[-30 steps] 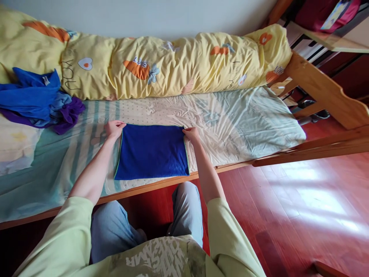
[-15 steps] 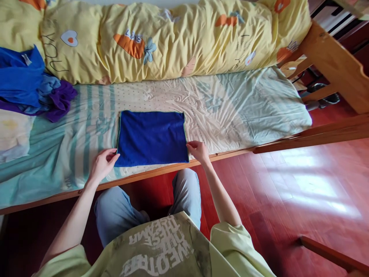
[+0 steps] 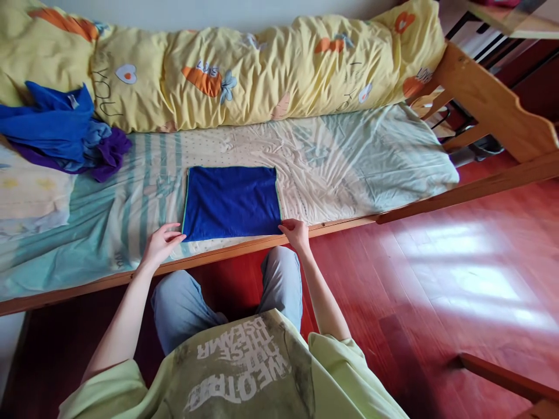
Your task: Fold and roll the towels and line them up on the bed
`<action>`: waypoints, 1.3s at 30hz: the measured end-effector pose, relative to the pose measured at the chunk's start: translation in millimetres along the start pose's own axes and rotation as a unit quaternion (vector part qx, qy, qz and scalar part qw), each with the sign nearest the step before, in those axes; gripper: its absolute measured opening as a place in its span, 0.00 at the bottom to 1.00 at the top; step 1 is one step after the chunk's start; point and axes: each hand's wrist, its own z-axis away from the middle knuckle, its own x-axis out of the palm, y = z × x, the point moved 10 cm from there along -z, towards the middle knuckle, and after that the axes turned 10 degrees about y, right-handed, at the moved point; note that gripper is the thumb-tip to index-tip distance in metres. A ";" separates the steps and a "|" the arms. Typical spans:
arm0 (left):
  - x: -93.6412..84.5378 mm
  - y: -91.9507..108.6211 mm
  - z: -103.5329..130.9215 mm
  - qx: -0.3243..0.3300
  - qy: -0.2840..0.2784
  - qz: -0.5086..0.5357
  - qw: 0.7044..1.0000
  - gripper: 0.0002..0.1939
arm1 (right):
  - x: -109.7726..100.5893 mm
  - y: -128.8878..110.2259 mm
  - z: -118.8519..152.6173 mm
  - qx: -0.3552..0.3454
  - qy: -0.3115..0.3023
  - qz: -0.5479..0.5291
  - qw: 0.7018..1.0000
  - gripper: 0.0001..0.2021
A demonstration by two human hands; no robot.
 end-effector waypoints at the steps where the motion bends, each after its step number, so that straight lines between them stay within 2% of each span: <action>1: 0.2 -1.7 1.0 -0.002 -0.002 0.001 1.000 0.30 | -1.3 1.7 0.5 0.004 0.004 0.003 1.000 0.13; 6: 4.7 -8.3 0.7 -0.007 -0.003 0.016 1.000 0.29 | 6.8 12.0 -1.1 -0.011 -0.011 0.001 1.000 0.15; 9: 4.0 -7.3 2.7 -0.005 0.002 0.022 1.000 0.29 | 15.2 24.0 -1.1 -0.009 -0.036 -0.053 0.998 0.20; 13: -3.4 0.6 10.5 0.022 0.003 0.011 1.000 0.28 | 16.5 34.8 3.3 0.000 -0.065 -0.121 0.991 0.26; 17: -13.2 6.5 16.9 0.056 0.012 -0.014 0.998 0.25 | 12.4 31.7 8.6 -0.012 -0.084 -0.138 0.987 0.27; 23: -15.2 1.0 22.4 0.077 0.007 -0.046 0.996 0.22 | 7.6 35.2 8.6 -0.015 -0.082 -0.110 0.990 0.28; 27: -14.2 -3.8 14.4 0.072 -0.054 -0.061 0.994 0.22 | 3.4 42.2 6.1 -0.008 -0.130 -0.042 0.991 0.25; 29: -15.6 7.8 -4.5 0.085 -0.072 -0.057 0.992 0.20 | -5.7 29.8 -10.2 -0.033 -0.099 0.005 0.994 0.22; 30: -18.0 18.3 -20.2 0.098 -0.059 -0.054 0.992 0.19 | -10.7 16.4 -23.8 -0.054 -0.061 0.021 0.996 0.21; 32: -23.1 44.7 -62.6 0.124 0.004 -0.051 0.991 0.17 | -11.0 -23.1 -56.1 -0.112 0.019 0.030 0.993 0.19; 34: -18.1 69.0 -112.0 0.131 0.061 -0.065 0.987 0.15 | 11.3 -68.1 -90.0 -0.171 0.050 0.036 0.983 0.19; 36: 0.7 86.9 -158.9 0.126 0.074 -0.086 0.985 0.14 | 44.6 -103.6 -122.5 -0.209 0.057 0.085 0.973 0.20; 37: 11.7 92.3 -179.0 0.119 0.073 -0.095 0.986 0.14 | 61.6 -114.1 -137.3 -0.215 0.053 0.119 0.968 0.20; 39: 31.5 97.3 -209.5 0.111 0.064 -0.104 0.986 0.12 | 86.9 -119.7 -162.3 -0.202 0.044 0.178 0.962 0.20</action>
